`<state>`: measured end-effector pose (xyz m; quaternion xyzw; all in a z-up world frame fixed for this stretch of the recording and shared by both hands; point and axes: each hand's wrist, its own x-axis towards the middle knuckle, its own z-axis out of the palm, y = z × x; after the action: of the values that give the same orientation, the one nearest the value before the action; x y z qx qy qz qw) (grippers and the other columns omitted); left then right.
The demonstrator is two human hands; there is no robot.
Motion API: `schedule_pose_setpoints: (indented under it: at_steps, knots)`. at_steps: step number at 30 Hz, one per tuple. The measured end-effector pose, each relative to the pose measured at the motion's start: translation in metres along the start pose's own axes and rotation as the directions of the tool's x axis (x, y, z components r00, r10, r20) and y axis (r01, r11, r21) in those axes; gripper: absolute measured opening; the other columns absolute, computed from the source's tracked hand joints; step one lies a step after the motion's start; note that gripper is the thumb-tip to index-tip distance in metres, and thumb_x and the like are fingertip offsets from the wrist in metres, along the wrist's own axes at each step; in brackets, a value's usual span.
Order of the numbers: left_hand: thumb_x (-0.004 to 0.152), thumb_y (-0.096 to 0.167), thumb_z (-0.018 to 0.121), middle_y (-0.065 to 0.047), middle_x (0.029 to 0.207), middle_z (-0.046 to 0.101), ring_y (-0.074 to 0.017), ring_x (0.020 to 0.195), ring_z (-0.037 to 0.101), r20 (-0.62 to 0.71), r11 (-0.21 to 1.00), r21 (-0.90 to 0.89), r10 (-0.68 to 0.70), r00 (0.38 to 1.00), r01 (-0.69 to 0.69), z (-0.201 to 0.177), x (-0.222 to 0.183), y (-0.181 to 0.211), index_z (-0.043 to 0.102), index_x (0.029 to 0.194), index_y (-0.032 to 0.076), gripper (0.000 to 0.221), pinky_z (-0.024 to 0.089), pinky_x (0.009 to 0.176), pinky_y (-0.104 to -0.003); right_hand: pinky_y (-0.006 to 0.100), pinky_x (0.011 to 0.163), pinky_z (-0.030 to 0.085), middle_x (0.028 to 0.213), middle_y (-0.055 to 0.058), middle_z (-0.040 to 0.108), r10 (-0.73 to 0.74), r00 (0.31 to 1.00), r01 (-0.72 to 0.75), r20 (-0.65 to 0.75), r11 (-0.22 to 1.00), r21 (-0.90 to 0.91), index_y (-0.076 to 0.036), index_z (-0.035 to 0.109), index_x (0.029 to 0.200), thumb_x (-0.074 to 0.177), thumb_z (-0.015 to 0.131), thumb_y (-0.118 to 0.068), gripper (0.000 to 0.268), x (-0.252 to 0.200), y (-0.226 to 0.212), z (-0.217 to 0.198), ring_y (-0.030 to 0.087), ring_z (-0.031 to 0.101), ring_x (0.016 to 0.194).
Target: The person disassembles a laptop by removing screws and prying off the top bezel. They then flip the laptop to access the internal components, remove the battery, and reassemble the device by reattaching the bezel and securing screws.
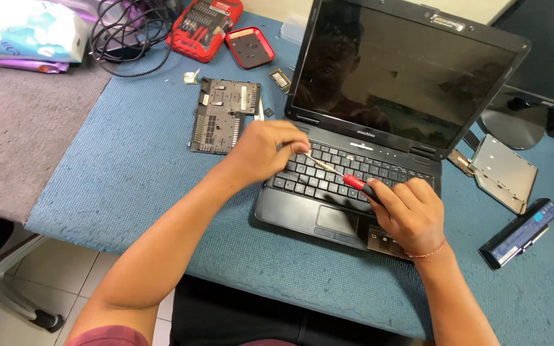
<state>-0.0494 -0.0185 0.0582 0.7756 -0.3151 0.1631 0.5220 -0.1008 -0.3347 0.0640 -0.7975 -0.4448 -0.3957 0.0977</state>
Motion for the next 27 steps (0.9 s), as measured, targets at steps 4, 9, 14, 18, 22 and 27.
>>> schedule_pose_setpoints:
  at_steps: [4,9,14,18,22,27]
  knots:
    - [0.096,0.011,0.074,-0.009,0.086,0.077,-0.0298,0.083,0.075,-0.060,0.996,0.075,0.056,0.997,-0.051,-0.028,0.003,-0.017,0.080,0.100,0.011,0.007,0.058,0.077,-0.038,0.042,0.061,0.050,0.064,0.011,0.052,0.028,1.000,-0.029,0.012,0.998,0.058,0.001,0.079,0.107,0.095,0.070,-0.011,0.020,0.001,0.001,-0.005,0.031,0.051,0.057]
    - [0.093,-0.001,0.075,-0.004,0.087,0.077,-0.0100,0.078,0.071,-0.151,0.976,0.191,-0.080,0.985,0.109,-0.097,0.004,-0.019,0.079,0.091,0.006,0.008,0.054,0.073,-0.022,0.038,0.060,0.037,0.071,0.007,0.050,0.093,0.988,-0.096,0.121,0.995,0.017,0.002,0.075,0.112,0.101,0.073,-0.016,0.021,-0.004,0.000,-0.012,0.027,0.039,0.063]
    - [0.089,0.001,0.078,0.002,0.082,0.077,-0.0085,0.075,0.068,-0.107,0.946,0.293,-0.112,0.988,0.139,-0.136,-0.007,-0.043,0.080,0.087,0.012,0.011,0.051,0.073,-0.025,0.041,0.067,0.040,0.074,0.009,0.056,0.143,0.980,-0.144,0.138,0.990,-0.003,0.004,0.077,0.113,0.101,0.076,-0.015,0.022,-0.022,0.007,-0.015,0.031,0.045,0.066]
    - [0.089,0.005,0.076,0.000,0.082,0.079,-0.0107,0.075,0.074,-0.127,0.932,0.313,-0.148,0.981,0.181,-0.143,-0.012,-0.058,0.080,0.086,0.008,0.006,0.056,0.075,-0.026,0.039,0.068,0.036,0.074,0.013,0.059,0.242,0.966,-0.238,0.091,0.970,-0.052,0.007,0.083,0.112,0.105,0.081,-0.017,0.025,-0.057,0.023,-0.007,0.030,0.039,0.065]
    - [0.090,0.009,0.075,0.002,0.083,0.080,-0.0117,0.079,0.075,-0.145,0.889,0.331,-0.284,0.948,0.317,-0.148,-0.016,-0.082,0.080,0.085,0.011,0.007,0.055,0.075,-0.028,0.036,0.078,0.044,0.078,0.007,0.059,0.370,0.881,-0.324,0.295,0.926,-0.196,-0.003,0.080,0.131,0.107,0.079,-0.024,0.031,-0.096,0.040,-0.012,0.028,0.048,0.077]
    - [0.089,0.007,0.074,0.000,0.085,0.082,-0.0115,0.081,0.077,-0.145,0.874,0.287,-0.364,0.920,0.391,-0.153,-0.013,-0.076,0.081,0.086,0.011,0.009,0.059,0.076,-0.028,0.027,0.051,0.051,0.051,-0.005,0.069,0.467,0.574,-0.363,0.672,0.881,-0.302,-0.020,0.074,0.112,0.088,0.061,-0.048,0.039,-0.096,0.075,0.004,0.013,0.059,0.036]
